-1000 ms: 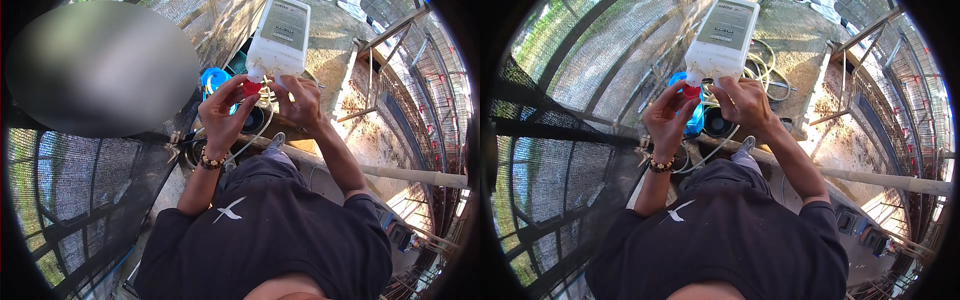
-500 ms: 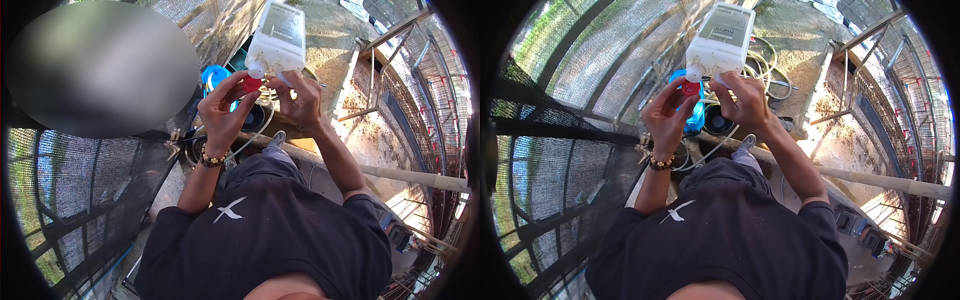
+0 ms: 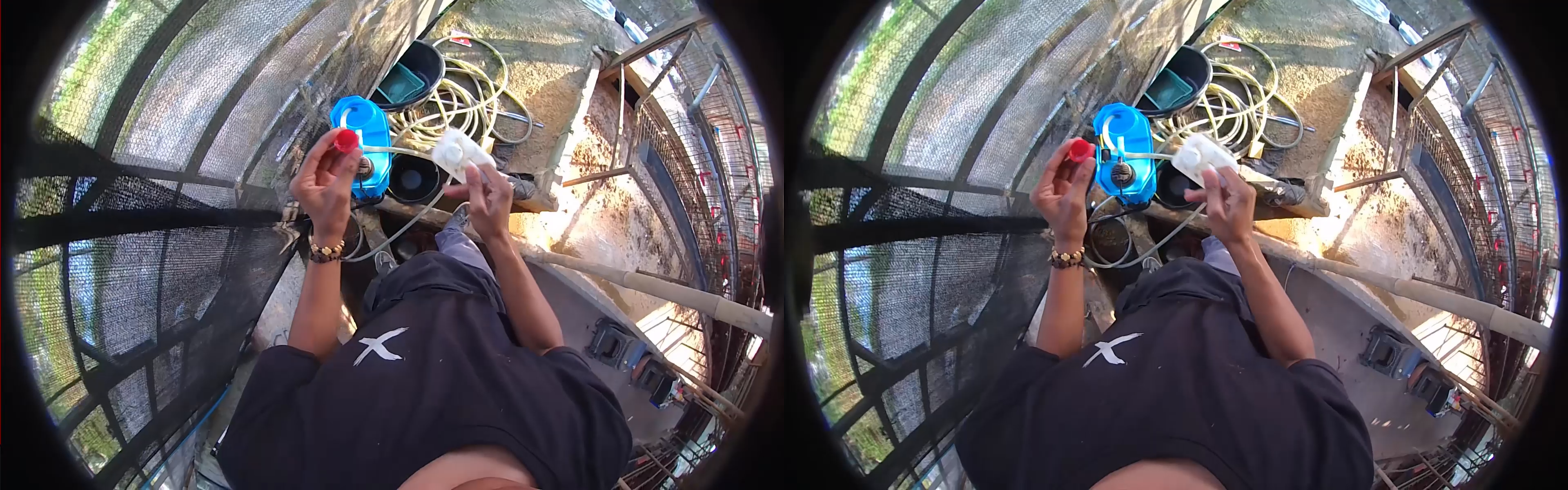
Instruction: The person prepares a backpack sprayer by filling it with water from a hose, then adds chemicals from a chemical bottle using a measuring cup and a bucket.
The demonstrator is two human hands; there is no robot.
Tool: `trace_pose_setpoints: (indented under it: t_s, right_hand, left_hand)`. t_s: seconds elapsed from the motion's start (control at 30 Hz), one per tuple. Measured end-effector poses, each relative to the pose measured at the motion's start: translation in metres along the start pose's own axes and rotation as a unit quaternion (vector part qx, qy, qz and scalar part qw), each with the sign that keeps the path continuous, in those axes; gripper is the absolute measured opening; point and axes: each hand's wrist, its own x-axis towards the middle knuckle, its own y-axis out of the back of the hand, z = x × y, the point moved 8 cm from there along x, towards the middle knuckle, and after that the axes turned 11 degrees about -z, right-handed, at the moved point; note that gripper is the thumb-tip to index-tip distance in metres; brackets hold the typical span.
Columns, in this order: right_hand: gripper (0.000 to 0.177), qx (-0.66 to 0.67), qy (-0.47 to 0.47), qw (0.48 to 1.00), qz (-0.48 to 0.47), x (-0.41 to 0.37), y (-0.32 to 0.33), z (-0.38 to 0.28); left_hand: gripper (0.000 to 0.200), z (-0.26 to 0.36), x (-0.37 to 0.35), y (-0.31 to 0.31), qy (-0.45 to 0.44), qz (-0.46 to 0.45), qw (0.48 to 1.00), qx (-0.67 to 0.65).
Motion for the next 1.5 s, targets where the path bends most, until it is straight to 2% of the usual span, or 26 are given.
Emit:
trace_pose_setpoints:
  t_s: [0.2, 0.23, 0.43, 0.57, 0.7, 0.97, 1.1, 1.23, 1.33, 1.5]
  right_hand:
    - [0.028, -0.011, -0.103, 0.992, 0.075, -0.042, 0.068, 0.052]
    - [0.029, -0.069, -0.091, 0.99, 0.083, -0.047, 0.081, 0.049]
    - [0.031, -0.069, -0.118, 0.973, 0.187, -0.078, 0.154, 0.075]
    - [0.033, -0.093, -0.137, 0.959, 0.232, -0.1, 0.193, 0.085]
    - [0.033, -0.102, -0.143, 0.949, 0.263, -0.113, 0.217, 0.088]
    - [0.032, -0.092, -0.201, 0.926, 0.306, -0.15, 0.234, 0.102]
    - [0.033, -0.089, -0.222, 0.92, 0.31, -0.159, 0.238, 0.111]
    - [0.033, -0.08, -0.225, 0.92, 0.311, -0.157, 0.236, 0.11]
    - [0.033, -0.076, -0.227, 0.92, 0.309, -0.157, 0.237, 0.114]
    - [0.034, -0.075, -0.241, 0.921, 0.297, -0.16, 0.239, 0.124]
  left_hand:
    - [0.037, -0.088, 0.052, 0.043, 0.009, 0.045, 0.998, 0.047]
    - [0.036, -0.109, 0.061, 0.051, 0.008, 0.052, 0.997, 0.052]
    - [0.033, -0.221, 0.106, 0.077, 0.036, 0.082, 0.991, 0.098]
    - [0.034, -0.279, 0.12, 0.086, 0.097, 0.091, 0.985, 0.112]
    - [0.037, -0.326, 0.136, 0.1, 0.125, 0.078, 0.961, 0.233]
    - [0.034, -0.364, 0.171, 0.107, 0.183, 0.004, 0.899, 0.397]
    - [0.034, -0.371, 0.188, 0.106, 0.164, -0.013, 0.876, 0.453]
    - [0.034, -0.37, 0.204, 0.096, 0.155, -0.073, 0.822, 0.544]
    - [0.031, -0.369, 0.213, 0.089, 0.175, -0.088, 0.815, 0.545]
    - [0.03, -0.372, 0.227, 0.071, 0.163, -0.168, 0.769, 0.596]
